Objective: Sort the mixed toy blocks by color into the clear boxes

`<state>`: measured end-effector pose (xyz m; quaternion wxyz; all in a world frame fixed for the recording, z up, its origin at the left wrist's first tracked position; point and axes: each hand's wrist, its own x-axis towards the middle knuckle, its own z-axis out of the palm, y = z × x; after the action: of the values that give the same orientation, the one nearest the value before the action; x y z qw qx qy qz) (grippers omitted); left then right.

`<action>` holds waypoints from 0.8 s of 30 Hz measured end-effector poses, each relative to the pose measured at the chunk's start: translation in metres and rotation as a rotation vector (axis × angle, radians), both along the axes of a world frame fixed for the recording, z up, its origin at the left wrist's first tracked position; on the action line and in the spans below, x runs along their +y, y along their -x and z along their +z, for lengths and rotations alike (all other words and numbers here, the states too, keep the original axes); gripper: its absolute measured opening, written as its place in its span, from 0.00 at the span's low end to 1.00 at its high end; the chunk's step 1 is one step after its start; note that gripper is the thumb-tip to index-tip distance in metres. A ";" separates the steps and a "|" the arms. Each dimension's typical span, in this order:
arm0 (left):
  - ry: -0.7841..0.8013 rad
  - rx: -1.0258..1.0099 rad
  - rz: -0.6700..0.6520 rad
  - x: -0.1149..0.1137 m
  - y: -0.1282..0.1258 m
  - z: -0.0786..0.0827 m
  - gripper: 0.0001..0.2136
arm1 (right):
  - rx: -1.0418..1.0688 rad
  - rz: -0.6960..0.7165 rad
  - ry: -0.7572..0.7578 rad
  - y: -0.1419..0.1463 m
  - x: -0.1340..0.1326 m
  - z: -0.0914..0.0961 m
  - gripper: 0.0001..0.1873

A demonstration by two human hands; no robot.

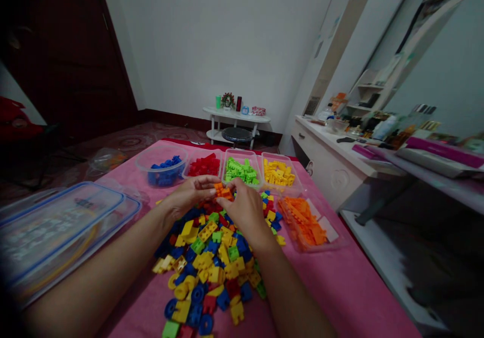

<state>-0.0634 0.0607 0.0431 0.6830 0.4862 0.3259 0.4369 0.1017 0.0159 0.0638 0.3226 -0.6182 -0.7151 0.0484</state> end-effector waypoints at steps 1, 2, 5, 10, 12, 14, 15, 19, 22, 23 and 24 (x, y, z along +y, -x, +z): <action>-0.009 0.004 -0.006 -0.001 -0.002 0.000 0.21 | -0.028 -0.008 0.000 0.000 -0.001 0.001 0.15; -0.017 0.011 -0.004 -0.003 -0.004 0.000 0.22 | -0.052 -0.010 0.002 0.000 -0.002 0.002 0.14; -0.048 0.064 0.019 -0.005 -0.008 0.003 0.25 | -0.089 -0.002 0.008 -0.008 0.000 0.010 0.12; -0.094 0.204 0.078 -0.006 -0.011 0.005 0.20 | -0.118 -0.175 -0.054 -0.058 0.000 0.044 0.13; -0.118 0.247 0.092 -0.005 -0.011 0.003 0.17 | -0.200 -0.280 -0.072 -0.090 -0.003 0.054 0.12; -0.163 0.286 0.101 -0.004 -0.011 0.001 0.13 | -0.301 -0.414 -0.086 -0.125 -0.007 0.057 0.10; -0.185 0.304 0.107 -0.003 -0.011 -0.001 0.12 | -0.332 -0.446 -0.082 -0.140 -0.009 0.057 0.10; -0.264 0.343 0.126 0.003 -0.011 -0.010 0.10 | -0.331 -0.481 0.095 -0.174 -0.010 0.050 0.10; -0.358 0.382 0.093 0.006 -0.009 -0.014 0.09 | -0.319 -0.397 0.190 -0.155 -0.011 0.054 0.11; -0.390 0.405 0.071 0.006 -0.009 -0.014 0.09 | -0.315 -0.332 0.214 -0.141 -0.012 0.058 0.12; -0.415 0.429 0.048 0.006 -0.007 -0.013 0.09 | -0.303 -0.241 0.241 -0.125 -0.015 0.062 0.12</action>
<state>-0.0560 0.0671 0.0297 0.4741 0.6886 0.3779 0.3977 0.2269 0.0014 0.1259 0.1390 -0.7335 -0.6653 0.0011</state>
